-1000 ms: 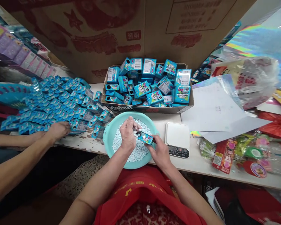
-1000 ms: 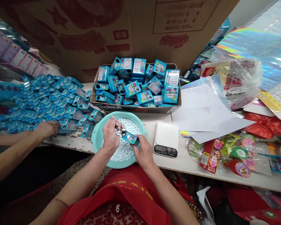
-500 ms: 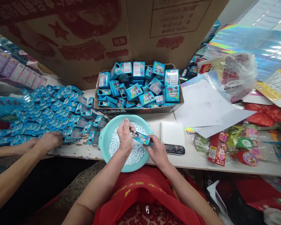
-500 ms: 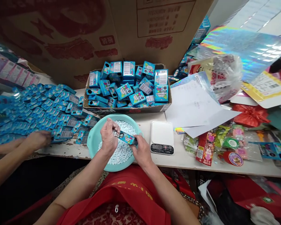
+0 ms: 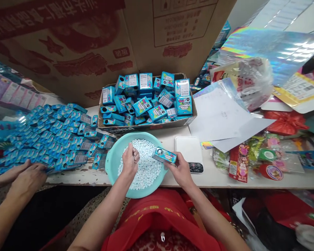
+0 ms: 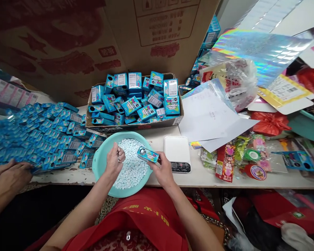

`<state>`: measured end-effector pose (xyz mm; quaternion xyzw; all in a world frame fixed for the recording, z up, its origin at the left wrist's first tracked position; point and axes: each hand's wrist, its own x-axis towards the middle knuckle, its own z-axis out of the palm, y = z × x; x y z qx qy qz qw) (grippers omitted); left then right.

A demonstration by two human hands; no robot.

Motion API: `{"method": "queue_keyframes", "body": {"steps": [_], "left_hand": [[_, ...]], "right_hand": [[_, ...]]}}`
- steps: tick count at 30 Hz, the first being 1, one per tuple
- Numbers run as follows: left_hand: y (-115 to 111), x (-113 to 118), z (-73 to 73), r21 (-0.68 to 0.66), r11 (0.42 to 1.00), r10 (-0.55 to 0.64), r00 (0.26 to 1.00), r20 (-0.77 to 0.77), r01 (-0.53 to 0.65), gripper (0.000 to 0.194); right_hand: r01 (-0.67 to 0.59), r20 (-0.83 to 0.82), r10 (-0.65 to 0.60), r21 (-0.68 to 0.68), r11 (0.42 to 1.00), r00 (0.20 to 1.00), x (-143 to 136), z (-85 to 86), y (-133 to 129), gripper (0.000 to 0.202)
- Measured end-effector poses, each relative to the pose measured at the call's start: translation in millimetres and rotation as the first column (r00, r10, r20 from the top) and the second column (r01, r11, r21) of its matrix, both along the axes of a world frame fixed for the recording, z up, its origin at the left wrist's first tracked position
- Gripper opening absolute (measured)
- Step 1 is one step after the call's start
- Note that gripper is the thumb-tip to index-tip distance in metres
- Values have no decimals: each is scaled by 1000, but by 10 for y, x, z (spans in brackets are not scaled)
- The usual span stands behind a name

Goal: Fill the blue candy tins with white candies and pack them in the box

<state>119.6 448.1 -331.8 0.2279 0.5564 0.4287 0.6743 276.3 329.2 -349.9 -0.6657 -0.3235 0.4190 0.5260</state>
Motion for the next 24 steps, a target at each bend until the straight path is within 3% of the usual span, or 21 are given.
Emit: {"method": "queue_keyframes", "body": {"steps": [4,8,11,14,19,24], "left_hand": [[-37,29,57,-12,1000,-1,1000,28,1,46],[9,112,169,85,995,-46,998,45,42,45],[60,151,210,-29,999,-36,995,90,39,47],[67,254,342,-84,995,-34,977,211,53,47],[-50,590,623,141,986,-118,961,250,85,48],[-106,752,603,232,971,-87,984,154,49,51]], "right_hand": [[-59,29,58,37,998,998,-47,4,56,28],[20,66,-21,14,1000,998,49,22,1,29],[162,126,-159,-12,987,979,205,40,-85,31],[168,236,-161,-12,986,958,279,67,-139,30],[-6,371,-18,63,998,929,89,76,-134,26],[-7,337,-11,52,999,941,-57,44,-97,26]]}}
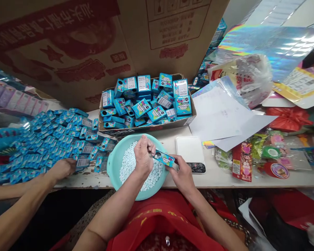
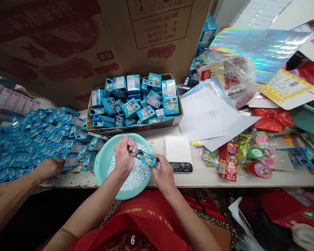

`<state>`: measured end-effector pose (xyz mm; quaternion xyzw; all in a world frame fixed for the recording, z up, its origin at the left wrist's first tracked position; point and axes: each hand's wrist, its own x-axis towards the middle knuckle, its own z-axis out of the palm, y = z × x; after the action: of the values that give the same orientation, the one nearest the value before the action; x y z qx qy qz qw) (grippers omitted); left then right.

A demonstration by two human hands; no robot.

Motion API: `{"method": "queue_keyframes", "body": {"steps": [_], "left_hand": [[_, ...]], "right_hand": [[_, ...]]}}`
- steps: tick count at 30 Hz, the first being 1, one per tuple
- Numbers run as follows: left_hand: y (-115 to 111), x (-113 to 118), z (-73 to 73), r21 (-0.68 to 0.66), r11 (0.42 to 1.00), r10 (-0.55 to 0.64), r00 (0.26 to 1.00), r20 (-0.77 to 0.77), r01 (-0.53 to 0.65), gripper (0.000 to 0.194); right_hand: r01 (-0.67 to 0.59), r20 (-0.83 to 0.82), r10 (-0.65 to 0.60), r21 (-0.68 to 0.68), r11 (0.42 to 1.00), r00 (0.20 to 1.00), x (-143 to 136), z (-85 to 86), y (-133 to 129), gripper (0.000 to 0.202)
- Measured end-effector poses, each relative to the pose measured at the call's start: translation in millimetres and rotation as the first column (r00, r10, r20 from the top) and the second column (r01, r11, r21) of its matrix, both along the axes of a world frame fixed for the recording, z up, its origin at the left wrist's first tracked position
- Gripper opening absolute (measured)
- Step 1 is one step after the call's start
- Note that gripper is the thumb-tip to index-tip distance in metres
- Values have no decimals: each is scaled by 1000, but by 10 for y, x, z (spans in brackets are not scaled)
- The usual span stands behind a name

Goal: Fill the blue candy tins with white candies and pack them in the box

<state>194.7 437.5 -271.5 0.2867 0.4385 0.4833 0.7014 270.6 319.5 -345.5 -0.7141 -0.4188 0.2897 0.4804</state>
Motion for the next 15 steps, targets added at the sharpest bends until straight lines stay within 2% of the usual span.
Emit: {"method": "queue_keyframes", "body": {"steps": [4,6,7,8,9,11,12,15], "left_hand": [[75,-91,-186,-51,999,-17,1000,-10,16,51],[121,-238,-364,-51,996,-82,983,-165,74,50],[142,-335,-468,-38,989,-148,941,-305,143,48],[165,-439,-570,-19,973,-210,856,-472,228,45],[190,-539,-663,0,943,-258,727,-636,334,39],[262,-682,-782,42,867,-222,461,-859,496,25],[318,-702,-797,76,833,-166,378,-911,548,22],[611,-505,-697,235,756,55,299,-953,611,20]], "right_hand": [[23,-139,-28,-36,999,990,51,19,-11,26],[61,-198,-74,-68,996,977,120,26,-50,28],[97,-217,-114,-85,992,970,168,20,-79,30],[145,-226,-165,-104,984,960,226,4,-111,32],[200,-229,-225,-124,972,947,293,-24,-144,34],[317,-218,-347,-159,935,912,448,-122,-203,40],[372,-210,-402,-170,913,891,528,-191,-223,42],[489,-204,-513,-159,858,834,736,-445,-231,47]]}}
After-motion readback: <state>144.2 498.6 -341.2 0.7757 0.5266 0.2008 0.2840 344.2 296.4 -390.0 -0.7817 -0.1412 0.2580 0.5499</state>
